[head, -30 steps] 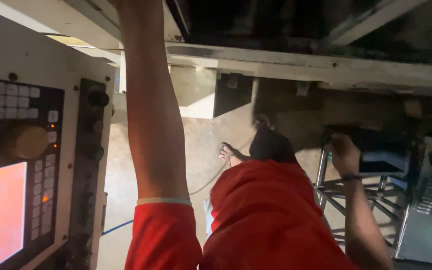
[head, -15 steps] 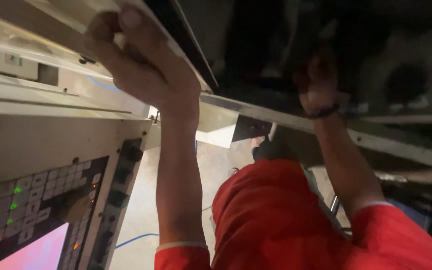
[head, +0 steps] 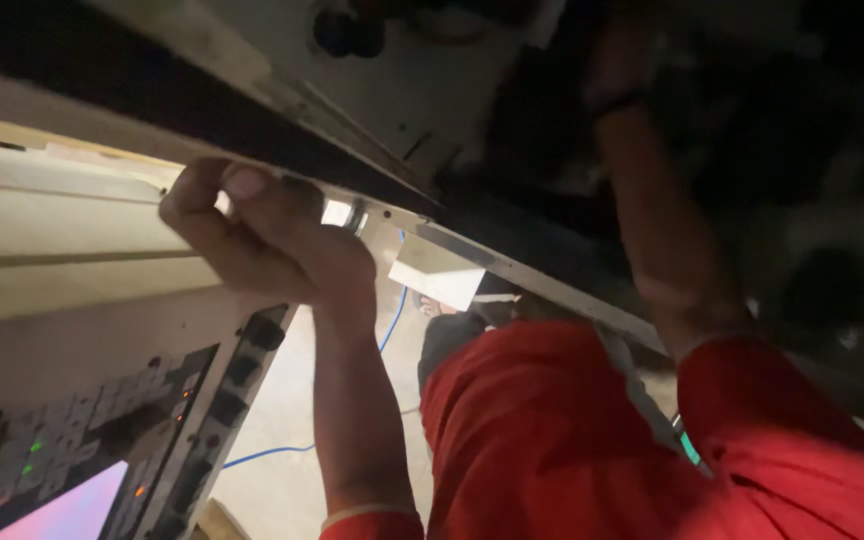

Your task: The person uses a wrench to loosen and remove bolts from the locking mechanism of a large industrial machine door. After removing the bolts, the person opens the door to reveal the interior of the machine.

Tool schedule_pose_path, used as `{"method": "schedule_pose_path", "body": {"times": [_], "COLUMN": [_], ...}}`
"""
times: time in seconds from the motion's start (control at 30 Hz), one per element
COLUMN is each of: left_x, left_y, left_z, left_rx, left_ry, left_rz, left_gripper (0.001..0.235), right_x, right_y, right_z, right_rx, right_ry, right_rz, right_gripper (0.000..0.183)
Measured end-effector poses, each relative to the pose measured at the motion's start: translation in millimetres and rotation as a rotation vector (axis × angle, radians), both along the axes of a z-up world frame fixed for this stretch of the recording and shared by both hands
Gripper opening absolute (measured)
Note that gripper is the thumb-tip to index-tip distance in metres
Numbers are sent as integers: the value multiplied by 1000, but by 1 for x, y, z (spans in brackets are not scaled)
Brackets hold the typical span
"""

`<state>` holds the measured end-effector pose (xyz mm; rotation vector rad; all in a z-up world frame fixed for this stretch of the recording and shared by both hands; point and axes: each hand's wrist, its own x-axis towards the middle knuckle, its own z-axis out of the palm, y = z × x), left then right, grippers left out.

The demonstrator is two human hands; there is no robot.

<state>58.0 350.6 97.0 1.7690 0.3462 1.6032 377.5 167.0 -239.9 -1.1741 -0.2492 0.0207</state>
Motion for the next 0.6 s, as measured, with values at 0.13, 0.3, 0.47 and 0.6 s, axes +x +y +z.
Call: {"method": "schedule_pose_path", "body": {"times": [0.13,0.3,0.47,0.6], "left_x": [1,-1,-4,-1], "left_y": [1,10,17,19], "left_z": [0,-4,-9,-6], "left_rx": [-64,5,32,-42], "left_ry": [-17,28,51,10], "left_rz": [14,73,112,56], "left_gripper": [25,26,27,25], "right_x": [13,14,21,24], "right_y": [-5,-30,-56,-57], "right_z": [-9,-21,-25,-33], "right_rx": [-33,-39,-59,-63], "right_ry": [-4,1,-15,-18], "right_rz": [-39,-137,-221,-248], "right_gripper": [2,3,5,8]}}
